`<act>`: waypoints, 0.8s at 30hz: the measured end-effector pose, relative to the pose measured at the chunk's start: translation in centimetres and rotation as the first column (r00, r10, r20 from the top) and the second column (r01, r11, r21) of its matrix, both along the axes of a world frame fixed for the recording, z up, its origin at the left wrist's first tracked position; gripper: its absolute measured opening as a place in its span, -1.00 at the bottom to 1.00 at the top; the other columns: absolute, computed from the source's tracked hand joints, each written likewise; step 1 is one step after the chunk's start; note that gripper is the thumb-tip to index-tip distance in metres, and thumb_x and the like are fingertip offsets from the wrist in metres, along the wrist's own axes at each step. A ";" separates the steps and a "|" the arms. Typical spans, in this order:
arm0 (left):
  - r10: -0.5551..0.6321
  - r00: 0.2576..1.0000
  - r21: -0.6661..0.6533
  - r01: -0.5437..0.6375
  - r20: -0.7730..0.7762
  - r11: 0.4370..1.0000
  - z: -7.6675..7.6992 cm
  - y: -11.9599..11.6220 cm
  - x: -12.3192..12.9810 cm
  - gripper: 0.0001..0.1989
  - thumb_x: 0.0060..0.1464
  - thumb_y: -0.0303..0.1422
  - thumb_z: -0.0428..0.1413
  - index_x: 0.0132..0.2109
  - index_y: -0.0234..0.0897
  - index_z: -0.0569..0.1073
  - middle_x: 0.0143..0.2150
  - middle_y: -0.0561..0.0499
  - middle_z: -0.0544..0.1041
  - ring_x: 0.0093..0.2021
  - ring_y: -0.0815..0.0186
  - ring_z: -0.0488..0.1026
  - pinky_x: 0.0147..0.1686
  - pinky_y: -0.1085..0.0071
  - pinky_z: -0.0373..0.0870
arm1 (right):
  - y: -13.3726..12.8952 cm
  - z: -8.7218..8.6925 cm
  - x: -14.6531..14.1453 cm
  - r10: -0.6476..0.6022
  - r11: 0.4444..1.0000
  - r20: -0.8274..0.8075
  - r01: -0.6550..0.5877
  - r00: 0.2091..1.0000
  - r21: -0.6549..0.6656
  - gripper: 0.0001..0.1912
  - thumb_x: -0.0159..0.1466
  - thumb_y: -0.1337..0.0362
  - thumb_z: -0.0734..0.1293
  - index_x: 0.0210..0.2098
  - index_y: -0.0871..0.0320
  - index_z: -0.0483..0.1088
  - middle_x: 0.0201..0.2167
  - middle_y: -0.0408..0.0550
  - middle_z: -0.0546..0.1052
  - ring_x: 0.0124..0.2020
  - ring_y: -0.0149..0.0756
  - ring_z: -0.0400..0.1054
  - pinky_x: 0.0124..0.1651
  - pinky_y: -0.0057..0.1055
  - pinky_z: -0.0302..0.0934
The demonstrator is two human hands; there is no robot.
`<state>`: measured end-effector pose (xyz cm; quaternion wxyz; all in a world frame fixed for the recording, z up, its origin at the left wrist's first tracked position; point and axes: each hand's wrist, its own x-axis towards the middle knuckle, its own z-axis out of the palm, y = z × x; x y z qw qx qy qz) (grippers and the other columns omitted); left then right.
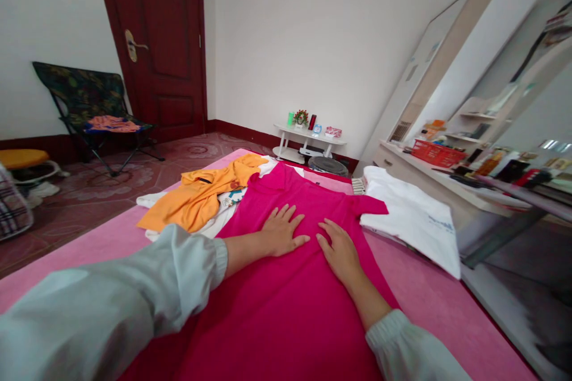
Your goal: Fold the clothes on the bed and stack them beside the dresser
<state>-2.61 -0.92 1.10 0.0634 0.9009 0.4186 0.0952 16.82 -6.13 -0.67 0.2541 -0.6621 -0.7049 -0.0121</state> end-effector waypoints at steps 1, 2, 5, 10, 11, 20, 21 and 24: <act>-0.039 0.999 0.006 0.039 -0.024 0.999 0.1 1.0 -0.6 -0.26 0.16 0.14 -0.26 0.34 -0.19 0.06 0.40 -0.14 -0.03 0.38 0.11 -0.13 0.28 0.10 -0.13 | 0.0 0.0 0.0 0.001 1.000 -0.008 -0.001 1.000 0.004 -0.60 0.28 0.24 0.16 0.05 0.21 0.39 0.15 0.12 0.36 0.18 -0.11 0.20 0.24 -0.06 0.03; -0.077 0.996 0.012 0.078 -0.048 0.997 0.3 2.2 -1.3 -0.25 0.16 0.14 -0.26 0.34 -0.20 0.05 0.39 -0.16 -0.03 0.38 0.11 -0.13 0.28 0.10 -0.12 | -0.1 0.0 0.0 0.000 1.000 -0.016 0.000 1.000 0.007 -0.60 0.28 0.24 0.17 0.05 0.21 0.39 0.14 0.12 0.36 0.18 -0.11 0.21 0.24 -0.06 0.03; -0.130 0.985 0.051 0.137 -0.112 0.989 2.0 7.0 -4.6 -0.37 0.19 0.04 -0.17 0.32 -0.11 0.10 0.38 -0.09 0.04 0.36 0.11 -0.08 0.27 0.06 -0.18 | -0.1 0.1 0.0 0.004 1.000 -0.053 -0.004 0.999 0.009 -0.62 0.27 0.24 0.19 0.02 0.21 0.41 0.13 0.11 0.38 0.17 -0.12 0.22 0.24 -0.08 0.04; 0.541 0.823 0.288 -0.482 -0.176 0.827 6.1 14.6 -12.1 -0.54 0.11 -0.16 0.04 0.11 -0.27 0.40 0.28 -0.25 0.21 0.30 -0.17 -0.05 0.15 -0.24 -0.28 | -0.1 0.4 0.0 0.021 1.000 -0.114 -0.019 0.993 0.014 -0.64 0.24 0.24 0.22 -0.01 0.18 0.43 0.10 0.09 0.40 0.15 -0.13 0.24 0.23 -0.12 0.06; 0.636 0.756 0.311 -0.573 -0.158 0.758 6.6 15.3 -13.1 -0.55 0.10 -0.20 0.05 0.07 -0.35 0.43 0.26 -0.30 0.23 0.28 -0.22 -0.03 0.12 -0.26 -0.23 | 0.0 0.4 0.0 0.018 1.000 -0.115 -0.017 0.993 0.016 -0.65 0.24 0.24 0.22 -0.02 0.18 0.43 0.10 0.08 0.40 0.14 -0.13 0.24 0.22 -0.12 0.06; 0.142 0.984 0.289 -0.106 -0.109 0.951 4.0 12.9 -9.5 -0.37 0.05 -0.03 0.04 0.23 -0.20 0.26 0.24 -0.16 0.25 0.19 0.05 0.19 0.12 0.24 0.13 | 0.1 0.1 0.1 0.020 0.999 -0.131 -0.016 0.991 0.036 -0.67 0.23 0.25 0.23 -0.04 0.12 0.43 0.08 0.03 0.42 0.13 -0.14 0.25 0.21 -0.10 0.07; 0.160 0.980 0.241 -0.128 -0.116 0.962 3.8 12.9 -8.7 -0.42 0.04 -0.07 0.06 0.18 -0.19 0.32 0.18 -0.16 0.32 0.16 0.04 0.23 0.10 0.24 0.15 | 0.1 0.2 0.0 0.018 0.999 -0.134 -0.014 0.991 0.035 -0.67 0.23 0.25 0.24 -0.04 0.12 0.43 0.09 0.04 0.41 0.13 -0.14 0.25 0.21 -0.10 0.07; 0.367 0.926 0.148 -0.353 -0.087 0.924 4.4 14.0 -7.8 -0.64 0.08 -0.23 0.02 -0.04 -0.30 0.48 -0.01 -0.21 0.48 0.05 -0.01 0.36 0.00 0.20 0.25 | 0.0 0.3 0.0 0.010 1.000 -0.134 -0.007 0.991 0.023 -0.67 0.23 0.26 0.23 -0.04 0.14 0.43 0.09 0.05 0.41 0.14 -0.13 0.24 0.22 -0.10 0.06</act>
